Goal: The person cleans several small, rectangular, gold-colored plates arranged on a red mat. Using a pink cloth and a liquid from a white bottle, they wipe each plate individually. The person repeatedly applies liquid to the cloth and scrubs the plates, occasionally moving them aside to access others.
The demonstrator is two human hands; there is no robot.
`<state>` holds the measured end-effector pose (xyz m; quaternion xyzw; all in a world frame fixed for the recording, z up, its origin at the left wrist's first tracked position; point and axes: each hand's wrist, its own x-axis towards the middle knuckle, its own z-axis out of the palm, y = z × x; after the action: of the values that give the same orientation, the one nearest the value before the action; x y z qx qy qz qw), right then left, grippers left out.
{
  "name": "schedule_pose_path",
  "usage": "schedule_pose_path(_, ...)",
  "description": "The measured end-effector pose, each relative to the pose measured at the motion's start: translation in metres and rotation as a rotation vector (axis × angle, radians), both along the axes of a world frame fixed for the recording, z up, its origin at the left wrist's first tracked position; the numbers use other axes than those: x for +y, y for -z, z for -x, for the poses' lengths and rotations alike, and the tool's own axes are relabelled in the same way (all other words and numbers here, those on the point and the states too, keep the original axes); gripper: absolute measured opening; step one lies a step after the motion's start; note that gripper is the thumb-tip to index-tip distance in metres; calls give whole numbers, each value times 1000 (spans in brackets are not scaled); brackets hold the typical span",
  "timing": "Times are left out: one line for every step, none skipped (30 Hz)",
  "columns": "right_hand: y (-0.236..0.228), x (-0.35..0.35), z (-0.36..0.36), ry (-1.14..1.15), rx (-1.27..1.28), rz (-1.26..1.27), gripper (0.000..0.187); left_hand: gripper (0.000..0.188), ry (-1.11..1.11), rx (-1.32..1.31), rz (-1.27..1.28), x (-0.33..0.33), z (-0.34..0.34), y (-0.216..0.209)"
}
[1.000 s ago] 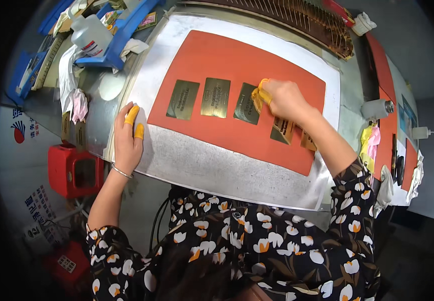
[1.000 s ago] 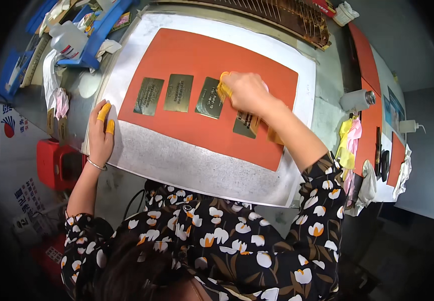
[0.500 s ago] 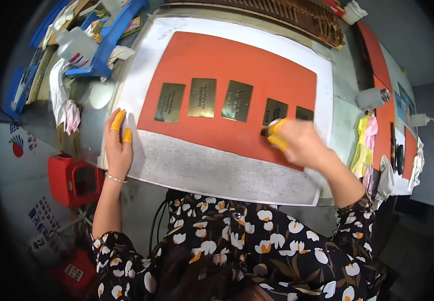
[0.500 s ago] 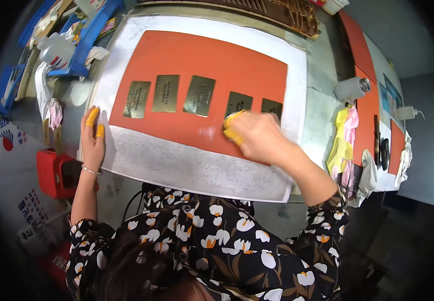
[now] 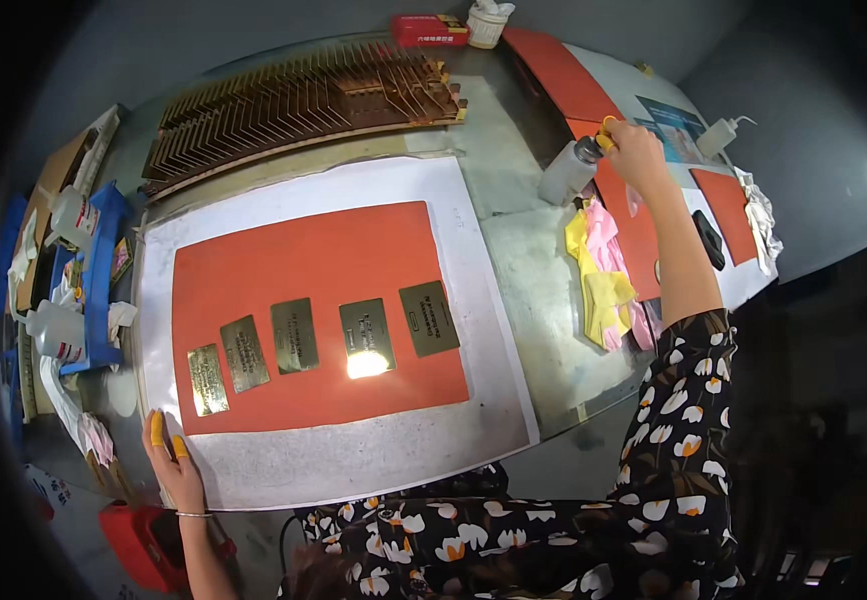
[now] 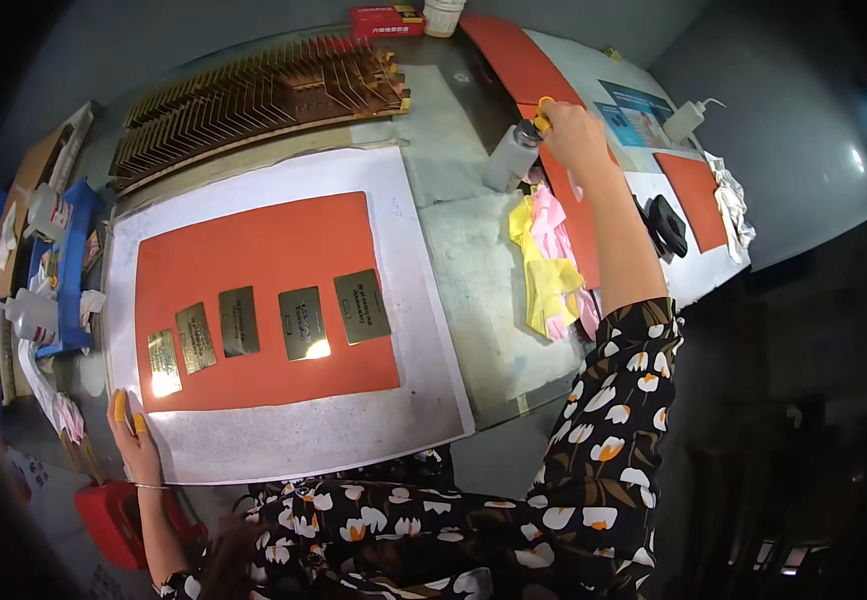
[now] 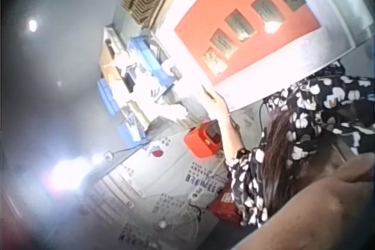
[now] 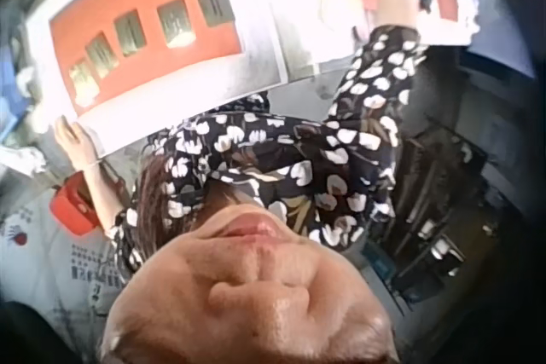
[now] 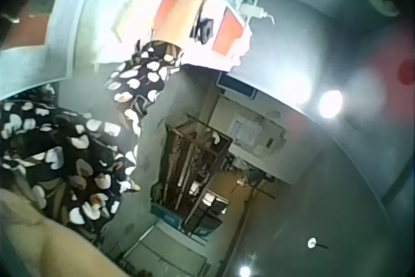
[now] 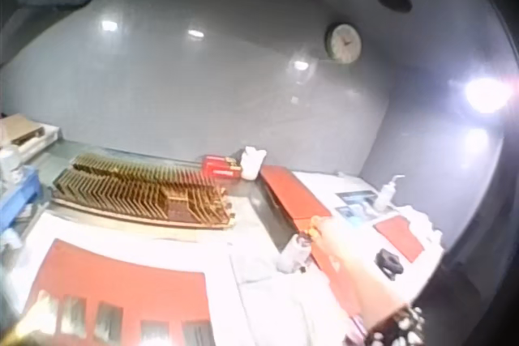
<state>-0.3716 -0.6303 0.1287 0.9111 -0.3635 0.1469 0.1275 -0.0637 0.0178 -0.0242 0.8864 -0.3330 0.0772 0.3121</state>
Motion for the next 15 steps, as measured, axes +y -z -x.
schedule_pose_path(6, -2, -12, -22, 31, 36, 14, 39, -16, -9, -22, 6, 2, -2)
schedule_pose_path(11, -5, -17, -61, 56, 54, 15, 39, -26, -12, -49, 14, 4, -1)
schedule_pose_path(12, -11, -18, -104, 80, 72, 16, 38, -16, 20, 63, 17, 4, 6)
schedule_pose_path(17, -15, -21, -153, 109, 77, 17, 37, -40, -73, -69, 20, 4, 5)
schedule_pose_path(22, -14, -22, -135, 106, 73, 18, 37, -56, -75, -111, 16, 9, -3)
schedule_pose_path(21, -10, -20, -114, 112, 69, 18, 37, -48, -13, -67, 11, 10, -6)
schedule_pose_path(23, -9, -16, -104, 117, 60, 18, 38, -45, -84, -131, 12, 7, -5)
schedule_pose_path(21, -8, -8, -80, 126, 71, 18, 38, -2, -120, -116, 3, 4, -6)
schedule_pose_path(22, -12, -4, -139, 69, 132, 17, 38, 39, -105, -60, 0, 3, -5)
schedule_pose_path(26, -10, 0, -191, 10, 195, 16, 39, 19, -76, -58, 1, 5, -7)
schedule_pose_path(25, 9, -8, -230, -99, 139, 16, 39, -3, -64, -69, 2, 9, -8)
schedule_pose_path(29, 33, -16, -265, -208, 80, 15, 39, -23, -52, -80, 4, 11, -9)
schedule_pose_path(30, 61, -22, -296, -319, 23, 15, 39, -22, -86, -83, 5, 12, -10)
schedule_pose_path(33, 96, -26, -330, -365, -199, 16, 39, -8, -106, -77, 4, 11, -7)
schedule_pose_path(43, 126, -31, -477, -339, -353, 18, 39, 11, -128, -69, 3, 9, -6)
